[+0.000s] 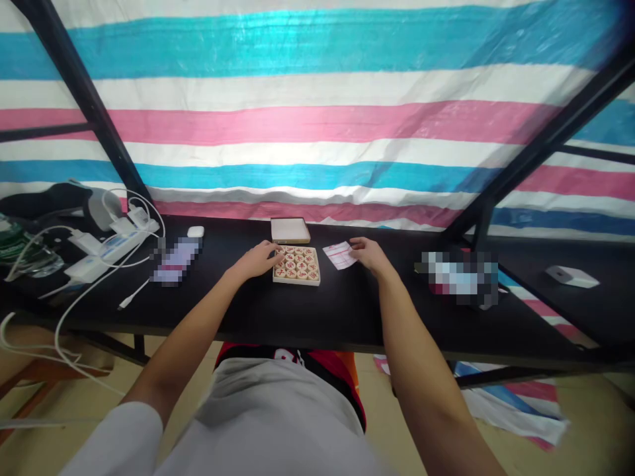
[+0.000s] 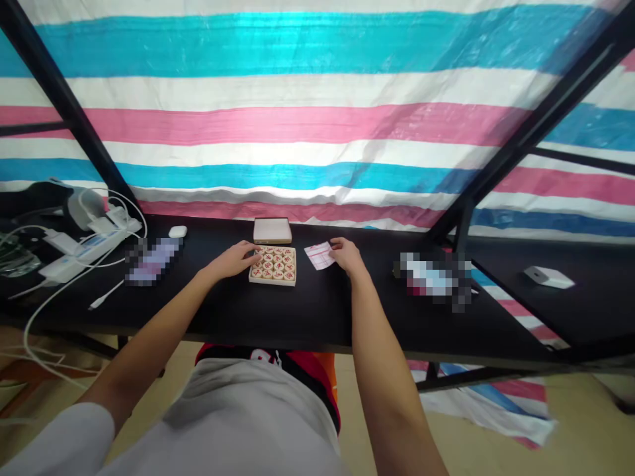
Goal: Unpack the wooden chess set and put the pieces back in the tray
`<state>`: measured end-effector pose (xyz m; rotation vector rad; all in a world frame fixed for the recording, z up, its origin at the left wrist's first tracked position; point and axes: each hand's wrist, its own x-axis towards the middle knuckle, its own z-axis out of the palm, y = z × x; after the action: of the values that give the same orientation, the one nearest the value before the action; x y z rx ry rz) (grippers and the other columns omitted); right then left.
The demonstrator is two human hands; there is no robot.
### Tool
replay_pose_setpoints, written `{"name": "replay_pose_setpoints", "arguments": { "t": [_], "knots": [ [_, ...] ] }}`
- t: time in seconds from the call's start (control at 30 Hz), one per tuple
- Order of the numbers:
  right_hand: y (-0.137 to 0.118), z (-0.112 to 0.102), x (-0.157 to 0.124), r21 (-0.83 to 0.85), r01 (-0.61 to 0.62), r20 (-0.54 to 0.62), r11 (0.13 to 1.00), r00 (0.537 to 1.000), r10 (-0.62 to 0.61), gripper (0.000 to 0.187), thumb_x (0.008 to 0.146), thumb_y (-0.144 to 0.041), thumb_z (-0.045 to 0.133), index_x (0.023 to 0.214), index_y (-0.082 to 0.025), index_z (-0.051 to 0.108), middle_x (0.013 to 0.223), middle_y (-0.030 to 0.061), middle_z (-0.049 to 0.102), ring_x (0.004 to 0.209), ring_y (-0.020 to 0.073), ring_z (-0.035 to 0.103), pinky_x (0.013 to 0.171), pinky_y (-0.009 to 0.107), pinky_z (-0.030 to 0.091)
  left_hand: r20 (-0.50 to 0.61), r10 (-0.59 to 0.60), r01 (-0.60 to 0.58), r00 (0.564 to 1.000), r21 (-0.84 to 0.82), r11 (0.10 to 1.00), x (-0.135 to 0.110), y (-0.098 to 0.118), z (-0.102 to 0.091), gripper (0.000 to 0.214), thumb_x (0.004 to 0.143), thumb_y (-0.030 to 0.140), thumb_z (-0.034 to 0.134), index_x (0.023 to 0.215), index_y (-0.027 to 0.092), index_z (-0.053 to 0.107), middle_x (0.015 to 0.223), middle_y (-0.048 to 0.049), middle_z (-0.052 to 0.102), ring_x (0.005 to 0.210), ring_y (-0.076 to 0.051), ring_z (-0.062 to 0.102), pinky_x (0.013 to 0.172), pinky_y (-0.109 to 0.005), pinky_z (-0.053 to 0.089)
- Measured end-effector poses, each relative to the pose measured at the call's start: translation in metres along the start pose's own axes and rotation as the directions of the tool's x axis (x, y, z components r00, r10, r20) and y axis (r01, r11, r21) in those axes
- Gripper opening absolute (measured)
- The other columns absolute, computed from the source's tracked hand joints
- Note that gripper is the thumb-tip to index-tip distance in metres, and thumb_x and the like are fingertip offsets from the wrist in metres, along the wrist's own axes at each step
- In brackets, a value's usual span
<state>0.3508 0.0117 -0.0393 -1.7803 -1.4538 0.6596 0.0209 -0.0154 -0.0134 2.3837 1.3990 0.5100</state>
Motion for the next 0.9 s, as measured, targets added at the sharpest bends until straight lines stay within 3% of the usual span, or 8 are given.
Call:
{"name": "replay_pose_setpoints", "arguments": {
  "t": [0.1, 0.2, 0.33, 0.5, 0.6, 0.73, 0.83, 0.9],
  "knots": [
    [-0.024, -0.002, -0.01, 0.333, 0.147, 0.028, 0.932, 0.986, -0.165, 0.049, 0.063, -0.023, 0.064, 0.112, -0.015, 0.06, 0.092, 0.0062, 0.065, 0.079, 0.0183, 0.061, 0.07, 0.032, 0.05, -0.007, -0.007, 0.007, 1.0, 0.011, 1.0, -0.001, -0.001, -0.002, 0.045, 0.088, 0.052, 0.042, 0.116, 0.023, 0.061, 0.111, -0.0076, 0.057, 0.087, -0.02, 0.06, 0.079, -0.03, 0.046],
    [-0.056, 0.004, -0.021, 0.488, 0.238, 0.029, 0.84, 0.957, -0.288, 0.047, 0.061, -0.03, 0.069, 0.105, -0.018, 0.061, 0.091, 0.0042, 0.064, 0.08, 0.0177, 0.061, 0.072, 0.032, 0.049, -0.004, -0.006, 0.006, 1.0, 0.034, 0.999, -0.002, -0.002, -0.003, 0.043, 0.088, 0.051, 0.042, 0.115, 0.023, 0.061, 0.108, -0.0073, 0.058, 0.088, -0.02, 0.06, 0.078, -0.03, 0.046],
    [-0.08, 0.031, -0.037, 0.584, 0.214, -0.005, 0.783, 0.965, -0.26, 0.036, 0.061, -0.032, 0.067, 0.093, -0.017, 0.061, 0.086, 0.0045, 0.064, 0.079, 0.0182, 0.061, 0.07, 0.032, 0.049, -0.034, 0.006, -0.005, 0.999, 0.023, 1.0, -0.002, -0.001, -0.004, 0.041, 0.087, 0.048, 0.045, 0.115, 0.023, 0.061, 0.106, -0.0068, 0.059, 0.086, -0.019, 0.061, 0.076, -0.029, 0.047],
    [-0.071, 0.058, -0.058, 0.325, 0.227, -0.152, 0.918, 0.971, -0.186, 0.021, 0.064, -0.034, 0.061, 0.078, -0.017, 0.062, 0.073, 0.0029, 0.062, 0.069, 0.0177, 0.057, 0.065, 0.031, 0.045, -0.158, 0.112, -0.113, 0.981, 0.001, 0.994, -0.003, 0.008, -0.007, 0.033, 0.09, 0.038, 0.041, 0.104, 0.021, 0.066, 0.103, -0.006, 0.063, 0.094, -0.02, 0.059, 0.083, -0.03, 0.046],
    [-0.068, 0.059, -0.073, 0.107, 0.274, -0.083, 0.956, 0.96, -0.266, 0.013, 0.067, -0.03, 0.057, 0.074, -0.019, 0.062, 0.068, 0.0004, 0.061, 0.066, 0.0166, 0.056, 0.065, 0.03, 0.044, -0.191, 0.177, -0.183, 0.965, -0.013, 0.983, -0.004, 0.014, -0.005, 0.034, 0.091, 0.038, 0.04, 0.105, 0.02, 0.065, 0.103, -0.0062, 0.064, 0.098, -0.02, 0.057, 0.089, -0.032, 0.044],
    [-0.069, 0.053, -0.074, -0.105, 0.42, 0.0, 0.901, 0.906, -0.423, 0.013, 0.074, -0.027, 0.052, 0.074, -0.02, 0.063, 0.07, 0.001, 0.061, 0.069, 0.0163, 0.056, 0.07, 0.03, 0.044, -0.098, 0.221, -0.22, 0.97, 0.019, 0.975, -0.004, 0.016, 0.001, 0.036, 0.089, 0.039, 0.045, 0.113, 0.018, 0.063, 0.108, -0.0091, 0.061, 0.101, -0.023, 0.055, 0.092, -0.035, 0.043],
    [-0.064, 0.051, -0.05, -0.182, 0.491, -0.001, 0.852, 0.866, -0.499, 0.02, 0.08, -0.024, 0.047, 0.085, -0.019, 0.066, 0.082, 0.0046, 0.062, 0.078, 0.0175, 0.058, 0.078, 0.032, 0.045, -0.019, 0.214, -0.212, 0.977, 0.057, 0.976, -0.004, 0.013, 0.005, 0.034, 0.086, 0.036, 0.05, 0.111, 0.017, 0.064, 0.106, -0.01, 0.059, 0.102, -0.024, 0.053, 0.094, -0.036, 0.042],
    [-0.056, 0.051, -0.025, -0.195, 0.547, 0.033, 0.814, 0.833, -0.552, 0.031, 0.08, -0.016, 0.045, 0.104, -0.018, 0.064, 0.102, 0.0086, 0.062, 0.089, 0.0187, 0.059, 0.086, 0.034, 0.045, -0.003, 0.204, -0.203, 0.979, 0.053, 0.978, -0.004, 0.01, 0.007, 0.032, 0.086, 0.035, 0.05, 0.108, 0.018, 0.065, 0.106, -0.0096, 0.058, 0.104, -0.024, 0.052, 0.095, -0.036, 0.042]
  ]
}}
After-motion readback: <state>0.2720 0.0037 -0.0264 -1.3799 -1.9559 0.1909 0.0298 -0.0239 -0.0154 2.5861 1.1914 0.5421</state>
